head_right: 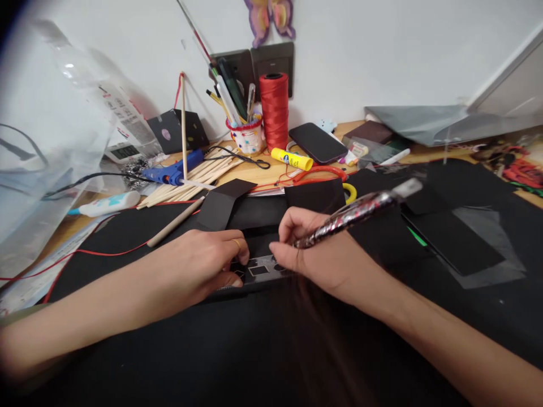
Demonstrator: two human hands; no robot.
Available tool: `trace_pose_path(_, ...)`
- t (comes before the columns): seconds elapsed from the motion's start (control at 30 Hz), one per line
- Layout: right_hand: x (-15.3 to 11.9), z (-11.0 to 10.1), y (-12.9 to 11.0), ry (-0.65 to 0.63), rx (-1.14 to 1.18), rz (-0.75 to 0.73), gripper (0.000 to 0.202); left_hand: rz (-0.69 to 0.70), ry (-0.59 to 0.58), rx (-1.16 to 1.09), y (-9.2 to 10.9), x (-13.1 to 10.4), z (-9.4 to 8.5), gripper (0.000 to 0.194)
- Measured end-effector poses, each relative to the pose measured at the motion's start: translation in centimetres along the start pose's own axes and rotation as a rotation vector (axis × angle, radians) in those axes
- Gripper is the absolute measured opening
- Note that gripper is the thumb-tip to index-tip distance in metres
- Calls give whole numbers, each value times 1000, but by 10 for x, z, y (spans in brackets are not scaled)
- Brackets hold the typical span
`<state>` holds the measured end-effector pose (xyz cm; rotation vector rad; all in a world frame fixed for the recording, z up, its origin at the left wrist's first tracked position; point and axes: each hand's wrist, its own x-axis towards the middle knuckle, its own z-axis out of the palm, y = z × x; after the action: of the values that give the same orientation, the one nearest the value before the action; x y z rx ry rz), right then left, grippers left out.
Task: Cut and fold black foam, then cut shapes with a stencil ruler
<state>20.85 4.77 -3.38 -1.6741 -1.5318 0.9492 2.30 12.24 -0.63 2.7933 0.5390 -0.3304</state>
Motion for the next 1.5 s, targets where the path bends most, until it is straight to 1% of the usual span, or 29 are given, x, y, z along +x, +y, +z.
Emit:
trace_pose_path(0.07, -3, 2, 4, -21, 2, 10, 19, 9, -11, -10, 1, 0, -1, 4)
trace_pose_path(0.2, -4, 2, 9, 45, 20, 44, 22, 44, -26, -4, 2, 0, -5, 21)
trace_pose_path(0.33, -2, -1, 7, 43, 89, 77, 19, 79, -47, 7, 2, -2, -6, 39)
trace_pose_path(0.4, -2, -2, 4, 47, 140, 125, 18, 86, -62, 14, 2, -3, -6, 42)
trace_pose_path(0.5, -3, -2, 2, 61, 194, 182, 19, 91, -69, 26, 3, -3, -7, 43)
trace_pose_path(0.6, -3, -2, 4, 71, 203, 184, 23, 100, -87, 54, 5, -3, -8, 40)
trace_pose_path(0.73, -3, 0, 8, 31, 144, 88, 23, 119, -114, 96, 7, -4, -10, 33)
trace_pose_path(0.87, -6, 4, 7, 34, 96, -17, 22, 141, -82, 175, 6, -4, -8, 41)
trace_pose_path(1.03, -10, 5, 3, 45, -21, -50, 22, 157, -54, 227, 3, 1, -4, 45)
trace_pose_path(1.2, -11, 5, 4, 40, -88, -79, 22, 180, 0, 252, 1, 3, -1, 40)
trace_pose_path(1.3, -8, 1, 6, 86, -58, -50, 23, 192, 15, 254, 0, 3, 0, 38)
trace_pose_path(1.37, -6, -6, 5, 151, -58, -32, 26, 193, 11, 244, 1, 2, 0, 38)
trace_pose_path(1.5, -3, -22, 1, 279, -115, -48, 31, 171, -19, 187, 3, 2, -2, 33)
